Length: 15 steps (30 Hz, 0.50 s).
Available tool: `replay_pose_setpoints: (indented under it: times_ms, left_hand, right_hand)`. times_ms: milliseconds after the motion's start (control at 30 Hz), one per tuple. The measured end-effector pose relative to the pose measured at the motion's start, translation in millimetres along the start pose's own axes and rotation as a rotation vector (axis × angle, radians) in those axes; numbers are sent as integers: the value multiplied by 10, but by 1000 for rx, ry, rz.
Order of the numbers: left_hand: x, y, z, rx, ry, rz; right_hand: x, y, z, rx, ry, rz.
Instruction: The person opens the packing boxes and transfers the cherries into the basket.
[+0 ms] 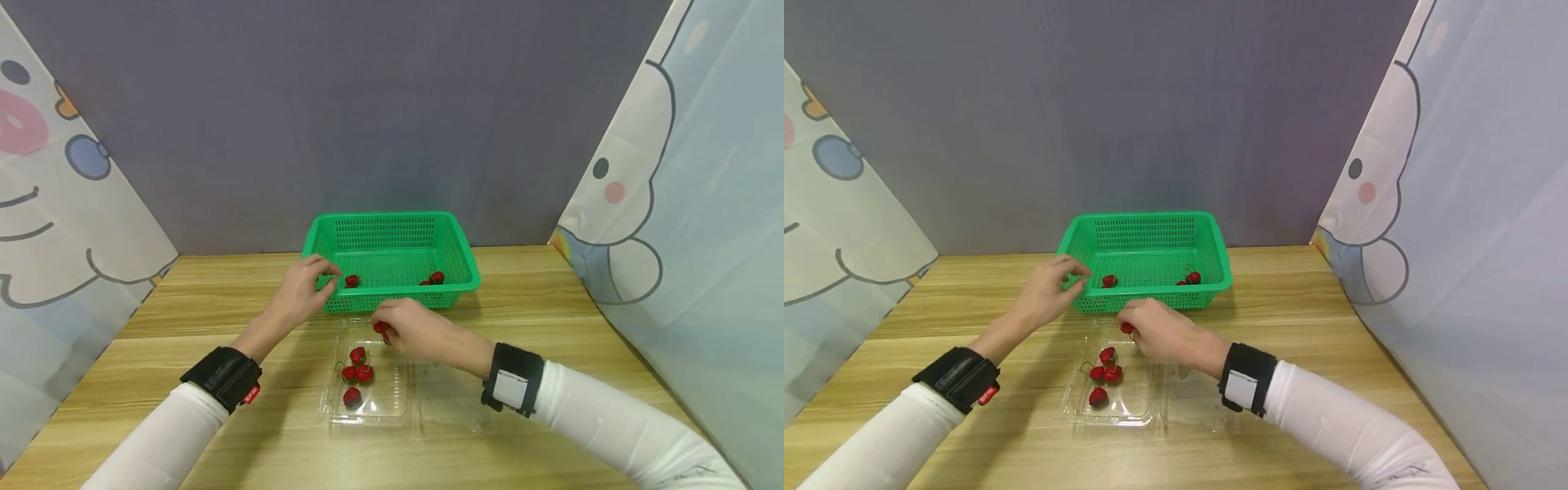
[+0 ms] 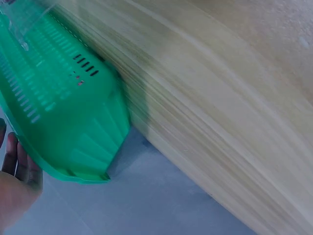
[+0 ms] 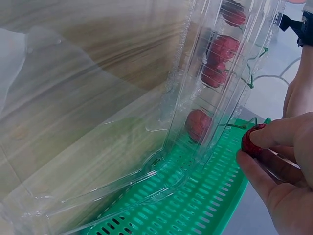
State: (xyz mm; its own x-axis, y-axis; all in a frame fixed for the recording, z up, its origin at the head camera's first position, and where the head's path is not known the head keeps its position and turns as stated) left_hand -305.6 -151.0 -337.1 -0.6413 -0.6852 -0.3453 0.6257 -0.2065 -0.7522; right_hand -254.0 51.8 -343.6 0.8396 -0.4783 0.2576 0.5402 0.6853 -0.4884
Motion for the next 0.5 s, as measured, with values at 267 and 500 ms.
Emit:
replay_pose_setpoints:
  times_ms: [267, 500]
  left_hand:
    - [-166, -3, -23, -21, 33, -117]
    - [-189, 45, -35, -43, 61, -157]
  right_hand:
    - [-9, -4, 27, -52, -5, 38]
    - [-16, -8, 37, -71, -1, 41]
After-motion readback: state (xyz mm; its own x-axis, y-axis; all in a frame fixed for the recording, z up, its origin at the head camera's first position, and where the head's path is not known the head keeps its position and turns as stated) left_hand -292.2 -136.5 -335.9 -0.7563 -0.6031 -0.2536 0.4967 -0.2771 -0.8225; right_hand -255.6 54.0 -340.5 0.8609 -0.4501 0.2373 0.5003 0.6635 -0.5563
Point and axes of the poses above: each hand's wrist, its own y-axis away from the middle knuckle, its own z-axis out of the back of the hand, x = y × z, the point moved 4 cm from there along -y, towards the middle knuckle, and after that the axes turned 15 degrees about -x, right-handed, at the moved point
